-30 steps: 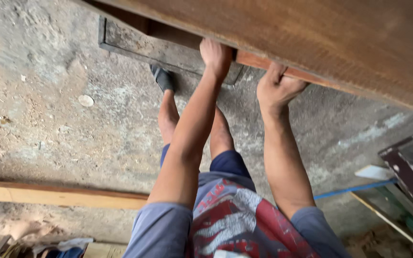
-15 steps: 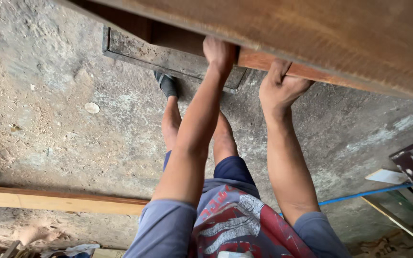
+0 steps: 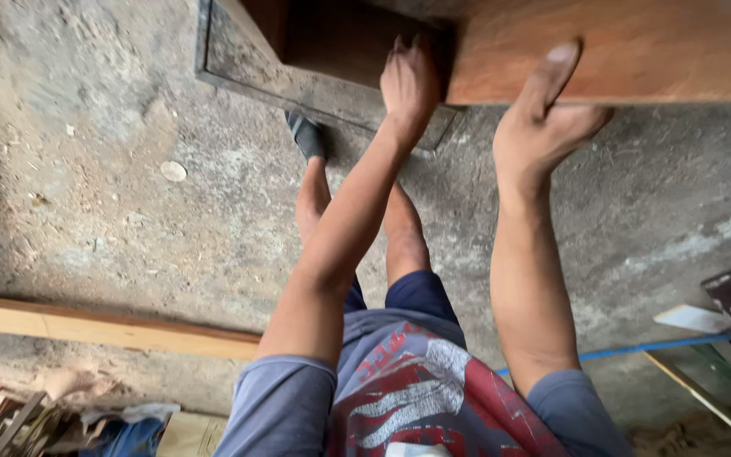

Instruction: The person sands the surfaces of a wooden drawer and its components by hand.

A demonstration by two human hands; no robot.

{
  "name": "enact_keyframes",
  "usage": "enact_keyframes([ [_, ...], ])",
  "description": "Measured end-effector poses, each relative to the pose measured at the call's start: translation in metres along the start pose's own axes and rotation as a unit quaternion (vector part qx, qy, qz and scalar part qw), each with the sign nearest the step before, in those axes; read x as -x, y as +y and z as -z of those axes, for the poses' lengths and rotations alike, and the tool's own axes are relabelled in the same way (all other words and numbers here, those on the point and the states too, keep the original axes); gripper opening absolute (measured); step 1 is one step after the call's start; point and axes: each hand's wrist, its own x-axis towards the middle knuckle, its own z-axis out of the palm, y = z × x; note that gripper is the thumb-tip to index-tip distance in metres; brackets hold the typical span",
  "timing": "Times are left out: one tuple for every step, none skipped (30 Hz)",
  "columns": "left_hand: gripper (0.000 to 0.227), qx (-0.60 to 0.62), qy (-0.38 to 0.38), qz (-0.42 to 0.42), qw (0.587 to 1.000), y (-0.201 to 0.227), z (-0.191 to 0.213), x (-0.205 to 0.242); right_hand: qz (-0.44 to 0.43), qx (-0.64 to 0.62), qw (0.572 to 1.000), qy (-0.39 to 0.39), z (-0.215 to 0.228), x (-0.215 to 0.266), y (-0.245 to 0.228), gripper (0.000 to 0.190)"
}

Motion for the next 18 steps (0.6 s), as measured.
enact_keyframes([
  [0.019,0.0,-0.008,0.004,1.0,0.001,0.0,0.007,-0.006,0.004,1.0,-0.006,0.0,-0.003,-0.002,0.032],
  [0.017,0.072,-0.034,0.04,0.996,0.003,0.003,0.008,-0.005,-0.008,1.0,-0.002,-0.003,-0.008,-0.003,0.032],
  [0.018,0.144,-0.058,0.076,0.985,0.006,0.008,0.01,-0.004,-0.021,1.0,0.002,-0.003,-0.012,-0.004,0.033],
  [0.018,0.142,-0.054,0.073,0.986,0.005,0.014,0.005,-0.002,-0.025,1.0,0.006,-0.005,-0.018,-0.005,0.033],
  [0.018,0.163,-0.091,0.093,0.978,0.003,0.018,0.0,0.009,-0.027,1.0,0.001,-0.006,-0.023,-0.006,0.033],
  [0.018,0.184,-0.135,0.119,0.967,0.001,0.02,0.002,0.015,-0.027,0.999,-0.009,-0.005,-0.023,-0.007,0.033],
  [0.018,0.181,-0.136,0.121,0.966,-0.001,0.018,0.002,0.012,-0.027,0.999,-0.011,-0.006,-0.023,-0.006,0.033],
  [0.017,0.158,-0.129,0.105,0.973,-0.002,0.014,0.003,-0.009,-0.023,1.0,-0.006,-0.006,-0.021,-0.005,0.032],
  [0.016,0.134,-0.122,0.088,0.98,-0.004,0.009,0.004,-0.029,-0.021,0.999,-0.001,-0.005,-0.019,-0.004,0.03],
  [0.016,0.133,-0.119,0.086,0.98,-0.003,-0.001,-0.005,-0.027,-0.023,0.999,0.001,-0.008,-0.019,-0.004,0.03],
  [0.017,0.099,-0.094,0.074,0.988,0.001,-0.011,-0.015,-0.029,-0.025,0.999,0.011,-0.01,-0.019,-0.005,0.031],
  [0.019,0.068,-0.071,0.063,0.993,0.004,-0.019,-0.017,-0.03,-0.025,0.999,0.019,-0.007,-0.017,-0.005,0.032],
  [0.019,0.071,-0.07,0.063,0.993,0.004,-0.023,-0.018,-0.027,-0.024,0.999,0.019,-0.006,-0.015,-0.006,0.032],
  [0.02,0.088,-0.042,0.054,0.994,0.005,-0.026,-0.018,-0.008,-0.004,1.0,0.024,-0.006,-0.01,-0.008,0.029],
  [0.022,0.104,-0.014,0.044,0.993,0.006,-0.027,-0.019,0.012,0.013,0.999,0.028,-0.007,-0.007,-0.009,0.029],
  [0.022,0.102,-0.02,0.051,0.993,0.005,-0.019,-0.002,0.006,0.015,1.0,0.021,-0.002,0.0,-0.012,0.029],
  [0.019,0.105,-0.045,0.061,0.992,0.004,-0.007,0.021,-0.012,0.03,0.999,0.016,0.003,0.005,-0.015,0.027],
  [0.019,0.112,-0.053,0.056,0.991,0.003,-0.004,0.013,-0.016,0.038,0.999,0.026,-0.003,0.0,-0.012,0.025],
])
